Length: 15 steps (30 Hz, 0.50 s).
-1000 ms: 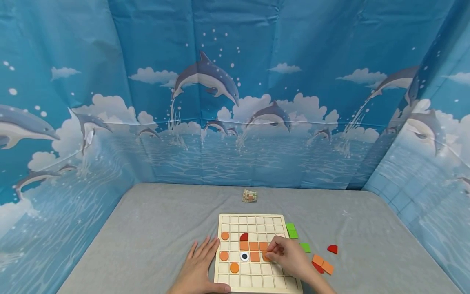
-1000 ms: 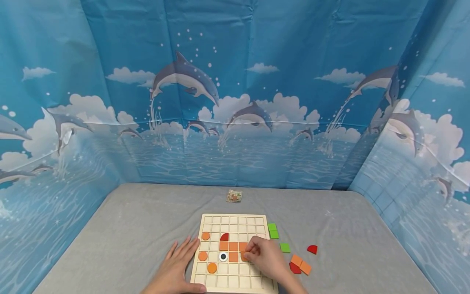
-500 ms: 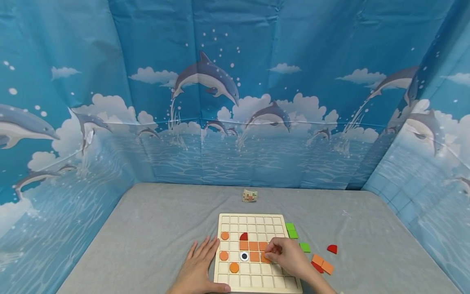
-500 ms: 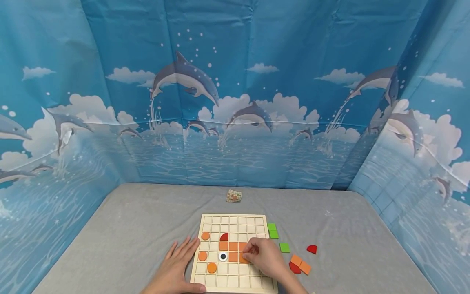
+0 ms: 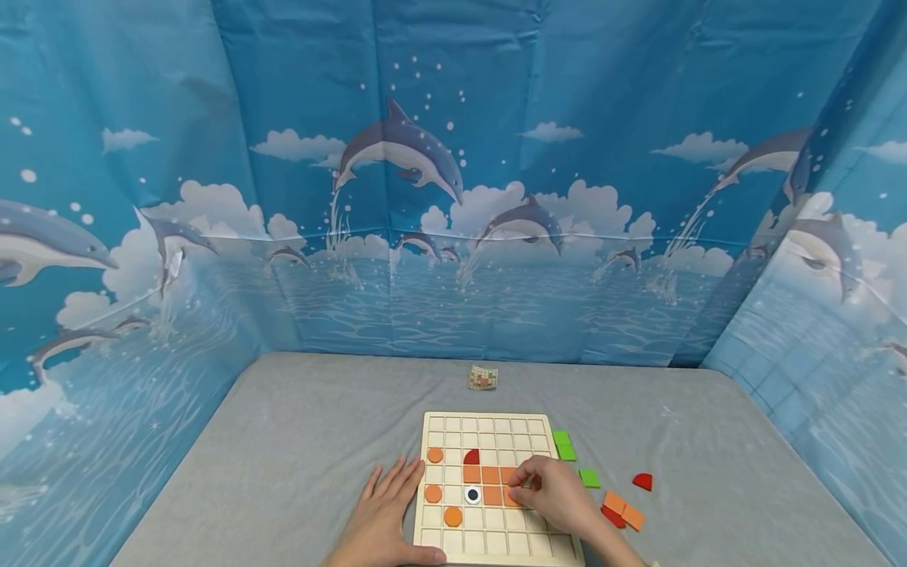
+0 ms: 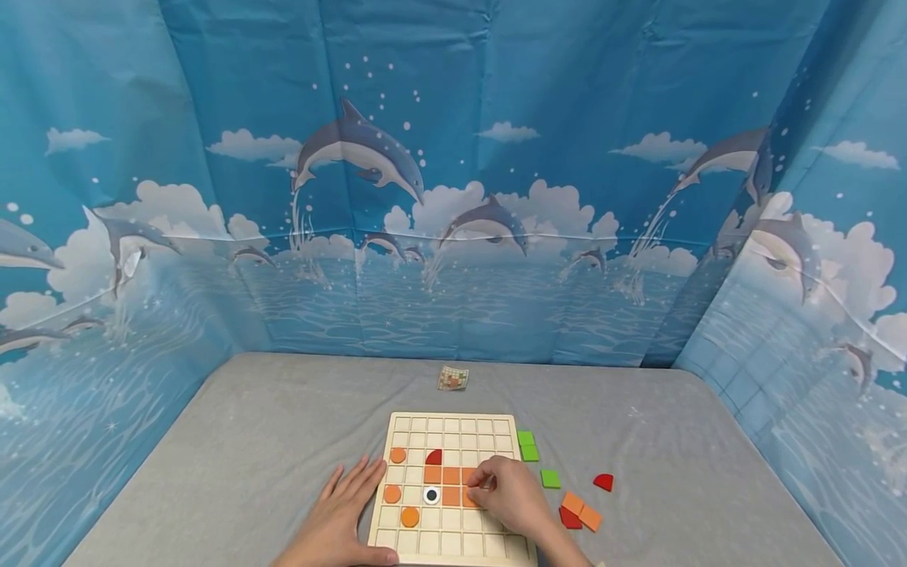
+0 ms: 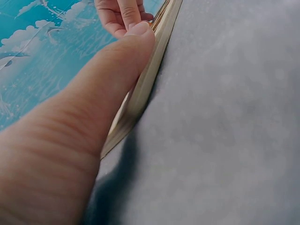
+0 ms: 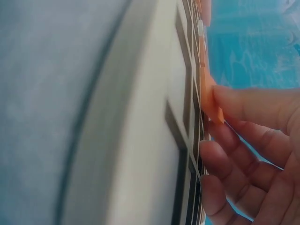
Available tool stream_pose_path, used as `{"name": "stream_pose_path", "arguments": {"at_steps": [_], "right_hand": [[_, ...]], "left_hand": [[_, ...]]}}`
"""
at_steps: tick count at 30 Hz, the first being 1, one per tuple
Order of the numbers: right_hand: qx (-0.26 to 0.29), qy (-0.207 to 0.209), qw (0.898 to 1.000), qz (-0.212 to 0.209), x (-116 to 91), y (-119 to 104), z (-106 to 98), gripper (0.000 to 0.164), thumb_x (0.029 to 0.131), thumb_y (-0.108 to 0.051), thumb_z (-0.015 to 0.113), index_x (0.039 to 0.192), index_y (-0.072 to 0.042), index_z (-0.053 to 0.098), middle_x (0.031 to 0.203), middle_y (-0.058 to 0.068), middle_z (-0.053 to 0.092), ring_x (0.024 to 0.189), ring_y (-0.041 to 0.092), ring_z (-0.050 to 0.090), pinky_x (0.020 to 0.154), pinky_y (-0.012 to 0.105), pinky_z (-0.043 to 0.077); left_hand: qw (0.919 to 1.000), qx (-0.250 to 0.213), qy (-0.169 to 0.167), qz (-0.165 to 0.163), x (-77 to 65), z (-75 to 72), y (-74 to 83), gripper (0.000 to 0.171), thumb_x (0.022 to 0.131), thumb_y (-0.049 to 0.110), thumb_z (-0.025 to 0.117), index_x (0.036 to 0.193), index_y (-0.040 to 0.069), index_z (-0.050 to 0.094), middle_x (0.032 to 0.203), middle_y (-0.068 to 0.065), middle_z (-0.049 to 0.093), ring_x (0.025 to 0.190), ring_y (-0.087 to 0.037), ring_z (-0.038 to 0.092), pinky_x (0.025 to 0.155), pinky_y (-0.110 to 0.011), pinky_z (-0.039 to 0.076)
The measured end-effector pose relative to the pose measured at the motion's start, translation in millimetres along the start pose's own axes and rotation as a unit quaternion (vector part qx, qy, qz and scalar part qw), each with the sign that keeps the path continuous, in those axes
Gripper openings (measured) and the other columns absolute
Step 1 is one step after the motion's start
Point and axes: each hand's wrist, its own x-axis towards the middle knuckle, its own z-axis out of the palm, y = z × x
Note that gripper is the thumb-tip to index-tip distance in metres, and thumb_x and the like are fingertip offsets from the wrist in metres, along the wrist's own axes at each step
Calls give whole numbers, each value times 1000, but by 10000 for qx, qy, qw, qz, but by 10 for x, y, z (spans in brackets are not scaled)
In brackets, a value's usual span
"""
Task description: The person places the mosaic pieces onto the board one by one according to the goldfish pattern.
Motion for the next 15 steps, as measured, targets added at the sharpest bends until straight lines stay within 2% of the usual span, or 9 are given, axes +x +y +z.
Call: {"name": "stream_pose_path", "arguments": {"at_steps": [15], "right_hand": [[-221, 3, 9996, 177, 8, -29, 10, 14, 76, -18, 80, 75, -23, 68, 74, -11, 52, 59, 6, 45, 50, 24, 38]], "left_hand": [[10000, -23, -32, 20, -5, -25, 9, 120, 63, 84, 58, 152, 10, 24, 154, -4, 25, 142, -27, 16, 109, -53, 6]]}}
